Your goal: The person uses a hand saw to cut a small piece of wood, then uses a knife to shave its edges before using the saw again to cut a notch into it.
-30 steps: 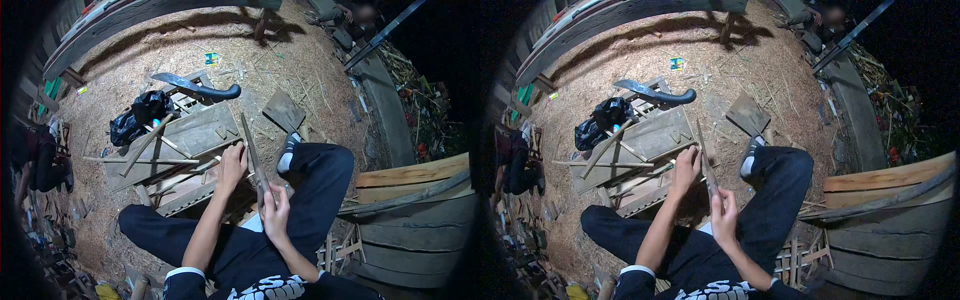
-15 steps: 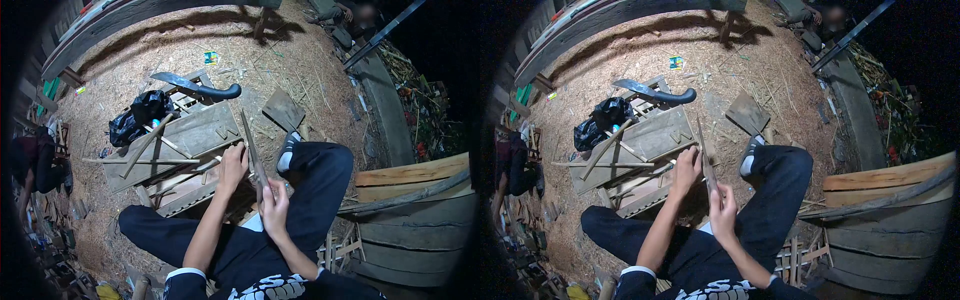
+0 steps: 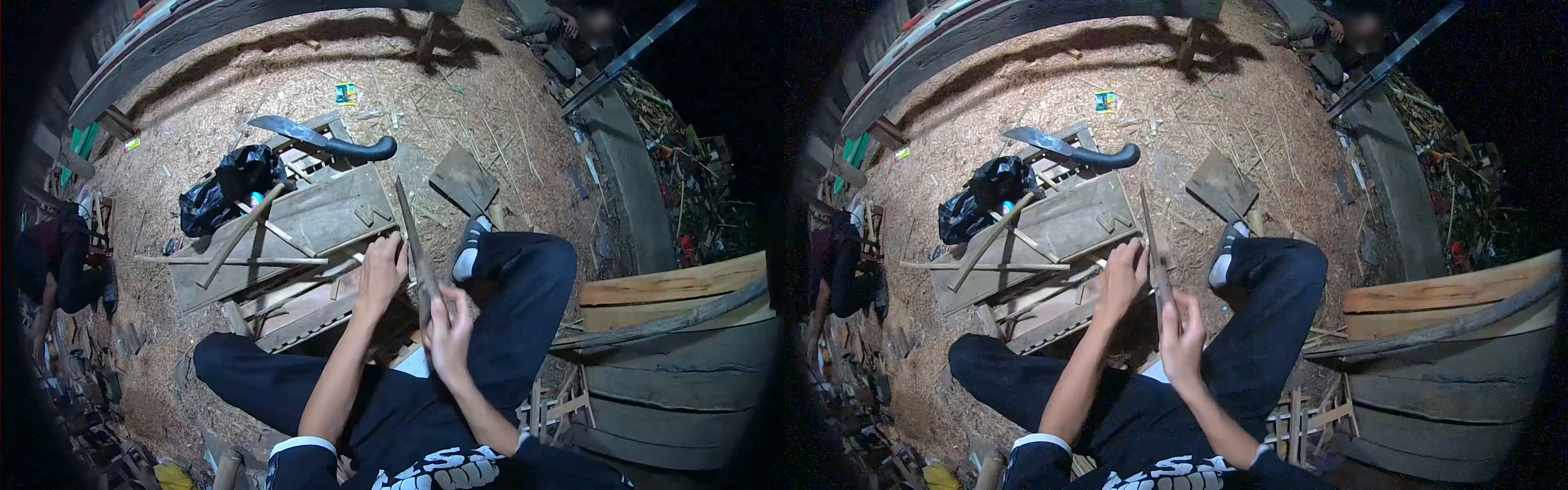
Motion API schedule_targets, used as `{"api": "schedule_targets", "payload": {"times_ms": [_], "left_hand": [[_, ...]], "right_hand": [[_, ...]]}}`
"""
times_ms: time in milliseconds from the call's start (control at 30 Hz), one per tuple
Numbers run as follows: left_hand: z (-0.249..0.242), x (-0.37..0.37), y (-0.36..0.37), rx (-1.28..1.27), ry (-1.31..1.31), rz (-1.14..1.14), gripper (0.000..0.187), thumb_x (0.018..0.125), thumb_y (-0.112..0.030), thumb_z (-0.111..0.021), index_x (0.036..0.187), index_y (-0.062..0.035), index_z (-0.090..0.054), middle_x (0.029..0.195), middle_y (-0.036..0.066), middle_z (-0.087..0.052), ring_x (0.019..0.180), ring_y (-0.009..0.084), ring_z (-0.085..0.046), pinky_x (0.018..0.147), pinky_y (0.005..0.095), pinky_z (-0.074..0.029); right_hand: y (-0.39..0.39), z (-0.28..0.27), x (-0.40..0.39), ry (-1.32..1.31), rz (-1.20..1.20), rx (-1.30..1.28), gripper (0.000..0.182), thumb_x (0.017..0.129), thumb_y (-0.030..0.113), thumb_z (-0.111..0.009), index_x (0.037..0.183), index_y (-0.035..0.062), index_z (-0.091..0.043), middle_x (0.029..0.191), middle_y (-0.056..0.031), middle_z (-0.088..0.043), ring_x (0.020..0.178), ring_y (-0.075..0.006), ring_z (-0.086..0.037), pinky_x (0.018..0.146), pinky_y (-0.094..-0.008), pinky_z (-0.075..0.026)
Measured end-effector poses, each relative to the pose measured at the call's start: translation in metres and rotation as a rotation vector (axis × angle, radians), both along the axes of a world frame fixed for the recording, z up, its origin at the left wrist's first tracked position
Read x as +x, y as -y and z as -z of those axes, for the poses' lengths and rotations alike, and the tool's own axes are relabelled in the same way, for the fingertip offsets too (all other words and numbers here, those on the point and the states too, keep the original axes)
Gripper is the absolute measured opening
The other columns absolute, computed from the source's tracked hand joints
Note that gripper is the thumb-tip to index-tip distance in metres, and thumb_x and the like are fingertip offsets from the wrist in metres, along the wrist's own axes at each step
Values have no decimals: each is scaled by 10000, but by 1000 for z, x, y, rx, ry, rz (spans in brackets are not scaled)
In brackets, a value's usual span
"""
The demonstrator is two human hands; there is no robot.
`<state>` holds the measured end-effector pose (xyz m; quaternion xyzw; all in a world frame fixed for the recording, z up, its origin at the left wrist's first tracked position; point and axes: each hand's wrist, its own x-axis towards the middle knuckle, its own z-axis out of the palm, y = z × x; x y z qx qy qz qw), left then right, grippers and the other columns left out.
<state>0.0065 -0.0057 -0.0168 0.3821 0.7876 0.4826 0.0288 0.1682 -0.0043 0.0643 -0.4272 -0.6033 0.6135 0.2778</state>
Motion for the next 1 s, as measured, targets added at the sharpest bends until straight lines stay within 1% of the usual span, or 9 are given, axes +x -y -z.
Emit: {"api": "schedule_targets", "payload": {"times_ms": [233, 333, 433, 467, 567, 700, 767, 900, 1000], "left_hand": [[-1, 2, 1, -20, 0, -11, 139, 955, -125, -640, 961, 4, -588, 815, 240, -591, 789, 449, -575, 735, 535, -451], [-3, -1, -2, -9, 5, -14, 134, 955, -125, -644, 967, -3, -589, 821, 240, -597, 795, 449, -578, 732, 536, -454], [1, 6, 3, -22, 5, -6, 125, 955, -126, -645, 979, -13, -596, 826, 235, -603, 802, 448, -585, 726, 537, -457], [0, 6, 3, -14, 0, -9, 127, 952, -125, -647, 982, -12, -596, 825, 236, -603, 801, 451, -584, 726, 538, -456], [-1, 0, -1, 1, 19, -20, 132, 945, -122, -650, 988, -9, -598, 823, 240, -604, 802, 458, -581, 729, 542, -454], [1, 5, 3, -30, 6, -10, 127, 946, -116, -643, 993, -6, -600, 820, 237, -603, 803, 454, -584, 733, 544, -452], [1, 2, 1, -3, 11, -4, 127, 948, -114, -638, 992, -3, -599, 822, 239, -604, 808, 456, -585, 735, 545, -456], [3, 3, -1, -49, 16, -16, 122, 949, -111, -634, 991, -3, -596, 835, 244, -610, 815, 454, -588, 737, 554, -462], [2, 1, 0, -20, 26, -4, 125, 956, -116, -630, 985, -2, -588, 836, 248, -609, 818, 460, -588, 737, 546, -459]], "right_hand": [[-10, 8, -15, 11, 7, 63, 256, 1052, 184, -581, 1208, -19, -583, 1009, -74, -633, 794, -93, -585, 673, -280, -490], [-4, -2, 5, 70, -3, -65, 278, 1061, 202, -569, 1226, -21, -572, 1030, -88, -636, 859, -125, -591, 769, -303, -499], [-19, 7, -22, 65, 7, 8, 273, 1055, 195, -583, 1222, -20, -579, 1043, -93, -637, 862, -106, -590, 763, -288, -503], [-13, 3, -21, -28, 20, -27, 270, 1054, 196, -582, 1211, -23, -587, 1057, -102, -643, 882, -120, -598, 796, -311, -514], [1, 5, 10, 33, -12, 60, 263, 1065, 197, -559, 1205, -23, -591, 1072, -104, -647, 918, -135, -608, 833, -315, -515], [-14, 8, -20, 42, 19, 52, 245, 1058, 171, -559, 1194, -31, -588, 1061, -104, -649, 930, -138, -624, 819, -303, -519], [-5, 4, -9, -26, 27, -12, 240, 1057, 165, -554, 1187, -33, -588, 1042, -95, -647, 901, -135, -618, 805, -303, -518], [-5, 1, 2, 75, -1, -10, 244, 1068, 168, -545, 1209, -29, -574, 1049, -91, -644, 909, -129, -609, 811, -298, -512], [-4, 2, -6, 2, -15, 58, 270, 1066, 193, -566, 1233, -19, -559, 993, -61, -631, 800, -88, -587, 688, -269, -495]]}}
